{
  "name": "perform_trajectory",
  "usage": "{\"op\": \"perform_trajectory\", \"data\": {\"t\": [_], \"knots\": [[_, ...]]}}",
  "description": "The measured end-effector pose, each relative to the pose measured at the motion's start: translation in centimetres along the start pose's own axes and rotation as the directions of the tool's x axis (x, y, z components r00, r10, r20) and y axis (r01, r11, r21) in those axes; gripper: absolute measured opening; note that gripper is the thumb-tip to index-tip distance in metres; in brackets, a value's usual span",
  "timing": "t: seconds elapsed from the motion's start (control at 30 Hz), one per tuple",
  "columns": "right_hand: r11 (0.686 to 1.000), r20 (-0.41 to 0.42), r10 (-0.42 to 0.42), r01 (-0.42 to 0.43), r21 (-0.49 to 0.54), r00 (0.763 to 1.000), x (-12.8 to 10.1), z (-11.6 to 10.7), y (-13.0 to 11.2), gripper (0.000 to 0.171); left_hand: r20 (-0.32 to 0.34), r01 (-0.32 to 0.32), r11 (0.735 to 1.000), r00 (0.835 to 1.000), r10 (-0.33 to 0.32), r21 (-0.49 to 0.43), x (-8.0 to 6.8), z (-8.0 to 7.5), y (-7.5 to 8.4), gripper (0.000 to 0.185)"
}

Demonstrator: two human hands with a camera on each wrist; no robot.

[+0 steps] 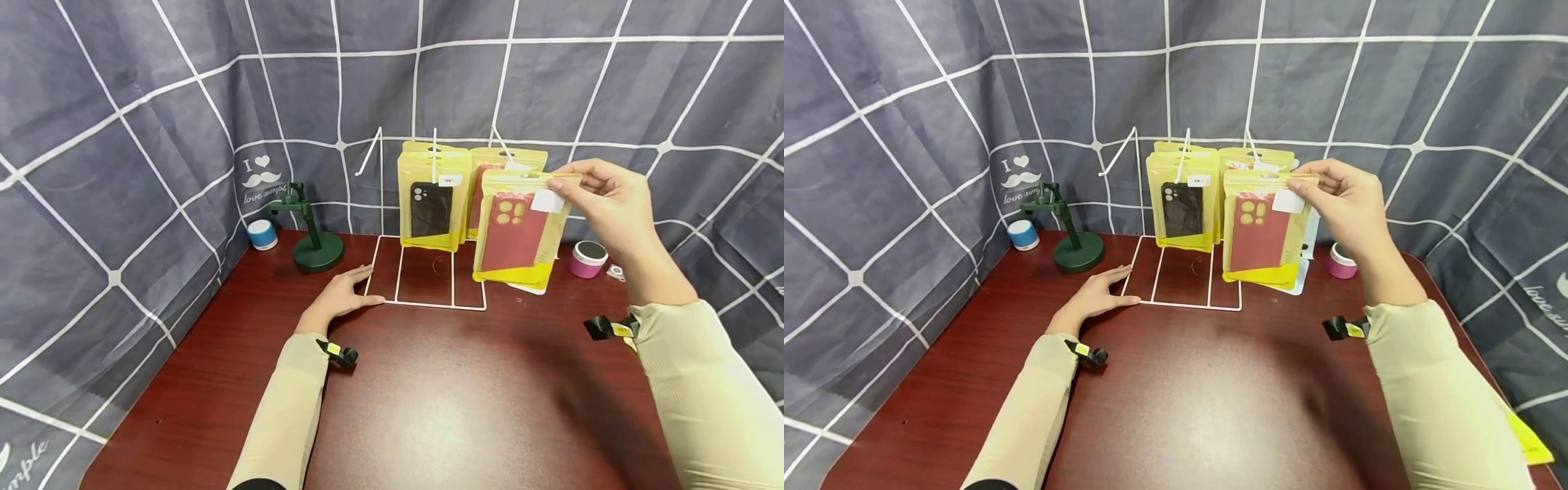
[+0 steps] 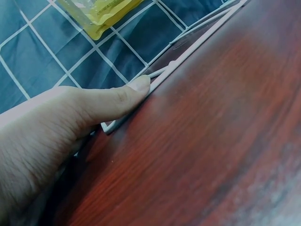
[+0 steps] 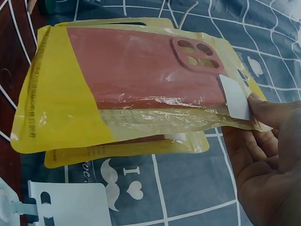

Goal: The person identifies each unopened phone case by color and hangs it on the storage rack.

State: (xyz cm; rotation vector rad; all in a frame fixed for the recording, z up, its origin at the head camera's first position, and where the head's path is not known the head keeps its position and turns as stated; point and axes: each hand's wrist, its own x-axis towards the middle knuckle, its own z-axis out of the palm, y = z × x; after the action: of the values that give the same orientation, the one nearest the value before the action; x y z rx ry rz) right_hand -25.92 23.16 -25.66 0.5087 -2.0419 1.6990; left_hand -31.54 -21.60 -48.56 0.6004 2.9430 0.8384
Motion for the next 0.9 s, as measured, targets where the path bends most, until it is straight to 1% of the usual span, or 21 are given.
{"op": "perform_trajectory", "data": {"t": [0.13,0.17,0.27,0.4,0.6,0.9], "knots": [[0.991,-0.007,-0.010,0.009,-0.134,1.000,0.4,0.3,0.0,0.027,0.000,0.001,1.000,1.000,-0.001,-0.006,0.0,0.0,0.2,0.102],[0.989,-0.007,-0.014,0.013,-0.146,1.000,0.6,0.4,0.1,0.026,-0.003,0.000,1.000,1.000,0.000,-0.006,0.0,0.0,0.2,0.102],[0.985,-0.007,-0.014,0.013,-0.173,1.000,0.8,0.5,0.4,0.025,-0.008,0.002,1.000,1.000,-0.002,-0.003,0.0,0.1,0.1,0.101],[0.980,-0.004,0.008,-0.008,-0.201,1.000,1.2,0.7,0.7,0.025,-0.013,0.001,1.000,1.000,-0.001,-0.005,-0.1,0.1,-0.1,0.101],[0.964,-0.006,0.036,-0.036,-0.262,0.999,2.1,1.0,1.5,0.029,-0.013,0.006,1.000,1.000,-0.006,-0.010,-0.3,0.2,-0.1,0.102],[0.950,-0.043,0.016,-0.028,-0.310,0.999,3.3,1.6,2.3,0.028,-0.014,0.001,1.000,1.000,-0.001,-0.011,-0.3,0.0,0.1,0.101]]}}
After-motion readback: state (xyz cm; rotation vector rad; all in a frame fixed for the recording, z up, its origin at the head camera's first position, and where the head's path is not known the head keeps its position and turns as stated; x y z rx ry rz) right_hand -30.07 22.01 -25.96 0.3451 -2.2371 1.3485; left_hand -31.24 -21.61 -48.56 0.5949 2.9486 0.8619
